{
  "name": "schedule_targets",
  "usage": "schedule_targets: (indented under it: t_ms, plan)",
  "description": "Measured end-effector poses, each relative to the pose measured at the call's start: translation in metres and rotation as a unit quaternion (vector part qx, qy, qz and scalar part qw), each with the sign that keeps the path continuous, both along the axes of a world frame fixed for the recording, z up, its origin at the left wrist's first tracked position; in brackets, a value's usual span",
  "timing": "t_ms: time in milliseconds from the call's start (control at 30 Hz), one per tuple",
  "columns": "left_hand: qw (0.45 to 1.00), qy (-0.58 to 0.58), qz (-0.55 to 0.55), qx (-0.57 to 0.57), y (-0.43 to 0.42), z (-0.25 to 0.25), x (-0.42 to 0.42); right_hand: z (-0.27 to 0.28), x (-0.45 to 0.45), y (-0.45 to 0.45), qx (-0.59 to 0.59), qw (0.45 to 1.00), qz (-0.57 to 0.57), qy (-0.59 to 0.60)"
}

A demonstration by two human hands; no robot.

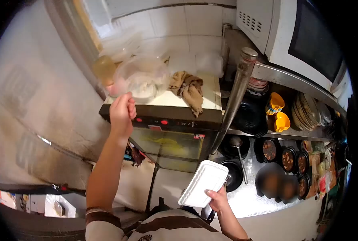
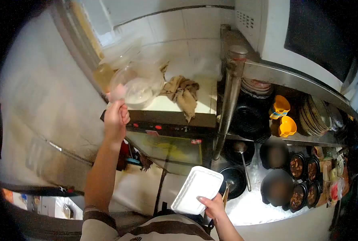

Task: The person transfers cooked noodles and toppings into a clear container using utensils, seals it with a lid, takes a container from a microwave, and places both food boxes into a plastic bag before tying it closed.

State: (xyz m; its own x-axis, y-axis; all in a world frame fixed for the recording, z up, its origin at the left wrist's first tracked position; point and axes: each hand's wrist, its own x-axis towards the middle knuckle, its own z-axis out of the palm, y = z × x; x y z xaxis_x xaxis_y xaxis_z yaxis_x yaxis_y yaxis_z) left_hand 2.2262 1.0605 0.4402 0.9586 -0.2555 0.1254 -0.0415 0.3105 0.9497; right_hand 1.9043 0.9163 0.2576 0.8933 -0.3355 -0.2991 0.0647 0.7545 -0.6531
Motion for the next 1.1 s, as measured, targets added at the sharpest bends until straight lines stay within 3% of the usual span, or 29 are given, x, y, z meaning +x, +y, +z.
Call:
schedule_targets:
  t_ms: [200, 367, 400, 433, 467, 567, 600, 700, 833, 900, 967, 1000, 1067, 1100]
  plan:
    - [0.992, -0.034, -0.117, -0.030, -0.076, 0.034, 0.021, 0.007, 0.007, -0.007, -0.006, 0.999, -0.030, 0.011]
    - [0.979, -0.009, -0.179, 0.092, -0.129, 0.059, 0.052, 0.001, 0.008, -0.002, -0.006, 0.996, -0.092, 0.001]
    - [0.948, -0.144, -0.121, 0.257, -0.127, 0.052, 0.061, 0.003, 0.011, -0.002, -0.002, 0.996, -0.094, -0.005]
    - [0.868, -0.275, -0.058, 0.409, -0.124, 0.042, 0.075, 0.006, 0.013, -0.002, 0.004, 0.995, -0.096, -0.013]
    - [0.744, -0.392, 0.007, 0.541, -0.121, 0.033, 0.086, 0.007, 0.017, 0.000, 0.010, 0.995, -0.099, -0.020]
    - [0.642, -0.399, -0.002, 0.654, -0.123, 0.013, 0.091, 0.005, 0.027, 0.000, -0.009, 0.996, -0.090, 0.003]
    - [0.634, -0.405, -0.001, 0.659, -0.123, 0.008, 0.094, 0.004, 0.032, 0.000, -0.015, 0.996, -0.083, -0.003]
    - [0.680, -0.402, -0.009, 0.614, -0.108, -0.003, 0.094, 0.006, 0.046, 0.002, -0.017, 0.998, -0.055, -0.023]
    - [0.720, -0.522, 0.114, 0.443, -0.049, -0.004, 0.035, 0.002, 0.069, 0.007, -0.011, 0.999, -0.012, -0.052]
    - [0.778, -0.522, 0.118, 0.327, -0.006, -0.022, -0.006, -0.009, 0.079, 0.012, 0.002, 0.997, 0.024, -0.067]
    - [0.833, -0.470, 0.072, 0.282, 0.043, -0.064, -0.051, -0.016, 0.090, 0.015, 0.036, 0.993, 0.058, -0.091]
    - [0.832, -0.457, -0.021, 0.315, 0.070, -0.080, -0.068, -0.006, 0.102, 0.017, -0.003, 0.982, 0.126, -0.139]
    - [0.894, -0.374, -0.111, 0.222, 0.097, -0.126, -0.097, -0.012, 0.113, 0.022, 0.001, 0.978, 0.142, -0.153]
    - [0.901, -0.329, -0.165, 0.227, 0.105, -0.136, -0.103, -0.014, 0.119, 0.024, 0.003, 0.976, 0.153, -0.158]
